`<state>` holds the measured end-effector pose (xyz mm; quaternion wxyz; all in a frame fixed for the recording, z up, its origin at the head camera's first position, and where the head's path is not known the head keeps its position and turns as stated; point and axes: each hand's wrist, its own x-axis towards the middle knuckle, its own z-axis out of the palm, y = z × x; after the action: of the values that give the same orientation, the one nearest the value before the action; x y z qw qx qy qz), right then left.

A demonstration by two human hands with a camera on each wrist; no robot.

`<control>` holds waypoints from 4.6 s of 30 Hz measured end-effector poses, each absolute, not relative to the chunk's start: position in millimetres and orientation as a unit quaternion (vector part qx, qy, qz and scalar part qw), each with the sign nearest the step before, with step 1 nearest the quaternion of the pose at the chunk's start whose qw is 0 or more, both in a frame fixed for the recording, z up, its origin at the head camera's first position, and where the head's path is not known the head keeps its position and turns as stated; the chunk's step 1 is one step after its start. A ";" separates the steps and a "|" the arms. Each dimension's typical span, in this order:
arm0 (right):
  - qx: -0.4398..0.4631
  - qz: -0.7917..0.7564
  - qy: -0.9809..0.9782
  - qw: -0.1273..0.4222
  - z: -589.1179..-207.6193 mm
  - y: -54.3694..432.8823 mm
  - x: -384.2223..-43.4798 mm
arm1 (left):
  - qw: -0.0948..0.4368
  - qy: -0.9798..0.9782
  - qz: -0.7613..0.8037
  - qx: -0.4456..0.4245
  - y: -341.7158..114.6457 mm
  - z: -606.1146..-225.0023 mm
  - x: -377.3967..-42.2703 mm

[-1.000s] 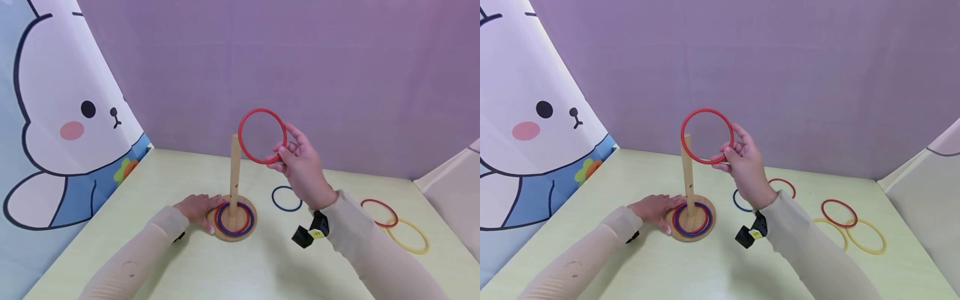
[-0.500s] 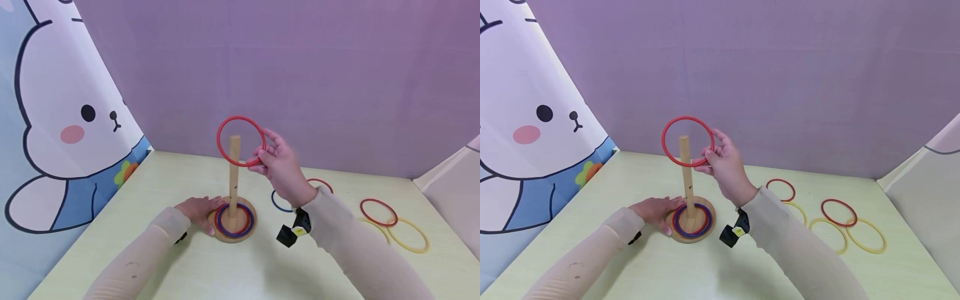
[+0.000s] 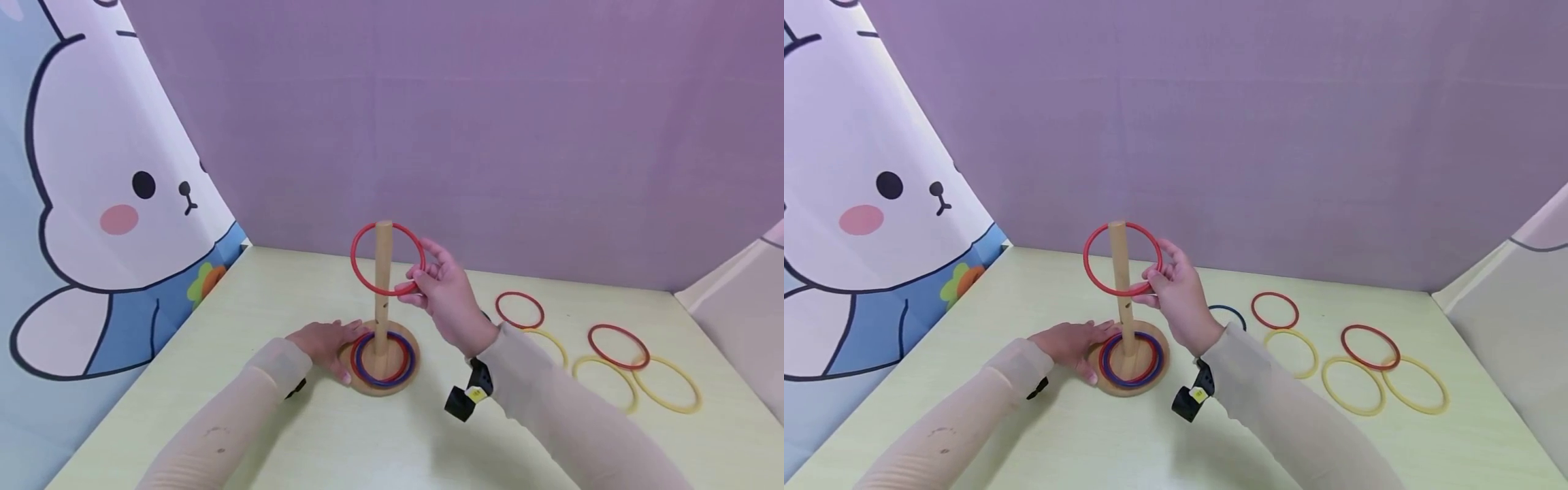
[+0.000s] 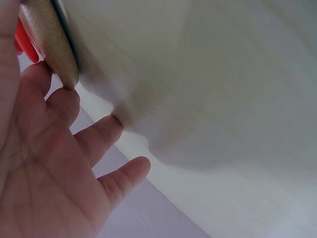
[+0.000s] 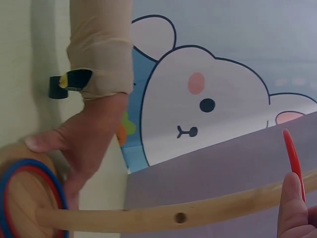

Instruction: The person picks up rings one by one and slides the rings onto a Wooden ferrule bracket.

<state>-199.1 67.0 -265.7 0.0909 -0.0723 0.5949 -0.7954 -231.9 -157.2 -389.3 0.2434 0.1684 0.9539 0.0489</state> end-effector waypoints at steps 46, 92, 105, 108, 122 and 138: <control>-0.035 -0.778 0.616 0.117 -391.4 71.7 -188.4 | 0.203 0.958 0.009 0.202 -160.6 -387.4 -229.8; -0.028 -0.634 0.756 0.162 -413.2 80.1 -197.7 | 0.195 0.960 -0.002 0.201 -157.1 -389.7 -229.6; -0.032 -0.598 0.780 0.182 -413.7 85.9 -200.1 | 0.194 0.958 -0.003 0.209 -159.8 -387.8 -230.5; -0.041 -0.577 0.797 0.177 -412.5 91.0 -201.8 | 0.196 0.956 0.000 0.217 -161.3 -390.1 -229.8; -0.166 -0.274 0.946 0.044 -397.6 147.1 -241.0 | 0.150 0.955 -0.025 0.256 -172.1 -391.8 -221.4; -0.248 -0.069 0.966 0.018 -392.9 178.2 -253.2 | 0.093 0.953 -0.022 0.289 -179.7 -393.8 -215.3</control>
<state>-253.2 178.2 -392.9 0.0179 -0.2483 0.9661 -0.0688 -215.3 -179.7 -393.8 0.0935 0.2885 0.9526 -0.0220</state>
